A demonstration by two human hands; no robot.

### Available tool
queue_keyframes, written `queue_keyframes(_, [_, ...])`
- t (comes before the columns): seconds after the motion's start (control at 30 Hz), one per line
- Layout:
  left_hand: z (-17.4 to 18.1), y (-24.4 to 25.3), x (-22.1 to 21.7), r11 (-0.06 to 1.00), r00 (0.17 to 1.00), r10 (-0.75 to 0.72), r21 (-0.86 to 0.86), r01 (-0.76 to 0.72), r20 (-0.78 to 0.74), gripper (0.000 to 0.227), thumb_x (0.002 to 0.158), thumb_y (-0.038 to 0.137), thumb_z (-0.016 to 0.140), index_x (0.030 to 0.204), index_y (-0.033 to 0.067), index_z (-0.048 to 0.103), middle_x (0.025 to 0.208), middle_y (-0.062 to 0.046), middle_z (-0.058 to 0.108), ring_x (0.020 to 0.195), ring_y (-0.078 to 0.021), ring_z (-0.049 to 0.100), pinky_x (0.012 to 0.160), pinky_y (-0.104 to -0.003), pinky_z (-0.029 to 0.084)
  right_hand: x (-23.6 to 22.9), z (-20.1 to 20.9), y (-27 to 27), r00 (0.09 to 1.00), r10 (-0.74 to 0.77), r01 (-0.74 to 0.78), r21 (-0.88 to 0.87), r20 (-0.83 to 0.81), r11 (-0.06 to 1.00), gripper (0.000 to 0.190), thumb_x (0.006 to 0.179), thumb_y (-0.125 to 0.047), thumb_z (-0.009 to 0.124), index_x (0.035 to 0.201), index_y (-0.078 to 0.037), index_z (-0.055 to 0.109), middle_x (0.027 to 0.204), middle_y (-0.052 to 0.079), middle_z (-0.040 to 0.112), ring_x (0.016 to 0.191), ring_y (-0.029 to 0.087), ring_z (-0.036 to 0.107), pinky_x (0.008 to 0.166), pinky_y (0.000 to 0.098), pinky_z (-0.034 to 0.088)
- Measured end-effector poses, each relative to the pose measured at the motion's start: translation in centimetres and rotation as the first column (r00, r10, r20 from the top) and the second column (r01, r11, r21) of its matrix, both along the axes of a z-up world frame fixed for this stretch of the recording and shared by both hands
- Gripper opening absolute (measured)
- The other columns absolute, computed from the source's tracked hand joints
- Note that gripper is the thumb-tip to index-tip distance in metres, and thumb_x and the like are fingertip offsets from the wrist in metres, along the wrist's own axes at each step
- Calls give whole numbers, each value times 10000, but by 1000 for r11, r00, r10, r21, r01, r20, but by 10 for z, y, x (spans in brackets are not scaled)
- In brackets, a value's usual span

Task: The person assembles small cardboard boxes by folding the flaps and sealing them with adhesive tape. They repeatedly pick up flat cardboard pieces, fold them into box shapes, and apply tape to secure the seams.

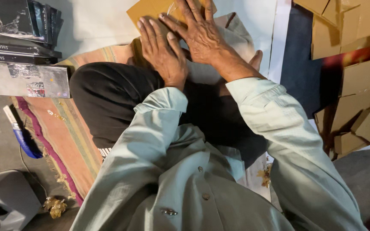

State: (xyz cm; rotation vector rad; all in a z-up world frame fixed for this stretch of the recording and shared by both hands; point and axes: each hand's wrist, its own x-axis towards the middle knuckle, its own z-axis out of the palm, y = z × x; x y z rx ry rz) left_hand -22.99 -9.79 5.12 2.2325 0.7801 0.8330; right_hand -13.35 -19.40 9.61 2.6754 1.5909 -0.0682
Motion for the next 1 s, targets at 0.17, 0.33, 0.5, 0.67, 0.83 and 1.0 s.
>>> queue_keyframes(0.17, [-40,26,-14,904,979,106,-426,-22,174,597,1153,286,433,1638,-19,269,1726,-273,243,1603,-372,294,1314,-416,307,-15,5,14,986,-57,73,100,-155,992,1003,979,-569,817,1733,-252,236,1688,312,78,1552,501,-10,1254,647,-25])
queue_keyframes(0.33, [-69,44,1,594,957,118,-791,147,267,696,1107,380,503,1622,-31,279,1574,-245,487,1424,-304,523,1168,-344,424,-30,7,32,982,-45,61,81,-184,995,1190,778,-411,855,1674,15,198,1739,231,106,1612,354,26,1317,519,-22])
queue_keyframes(0.5, [-59,56,31,625,945,148,-768,137,290,694,996,377,720,1462,-48,433,1298,-205,713,1158,-265,706,992,-337,560,-29,1,31,997,31,-41,135,70,990,1181,790,-342,860,1651,55,157,1731,201,71,1649,300,20,1369,438,-18])
queue_keyframes(0.67, [-36,65,25,679,983,98,-732,50,158,563,958,411,686,1332,6,567,1098,-113,788,967,-169,763,865,-289,588,-15,-3,27,985,42,-13,163,-170,986,1249,763,-386,884,1668,31,131,1733,229,97,1617,325,64,1341,445,19])
queue_keyframes(0.83, [-29,60,22,740,984,100,-672,27,150,700,970,503,718,1405,-15,534,1222,-159,763,1136,-262,751,1001,-343,571,-13,-14,17,970,-140,172,156,-201,973,1213,749,-302,893,1655,15,151,1717,234,142,1607,367,102,1344,456,78])
queue_keyframes(1.0, [-19,53,17,906,990,123,-416,-81,75,967,990,558,766,1632,67,236,1555,-245,444,1458,-412,482,1190,-459,449,-1,-26,-24,934,-349,357,212,-74,910,1064,880,-225,843,1651,35,157,1691,269,177,1585,429,157,1332,520,125])
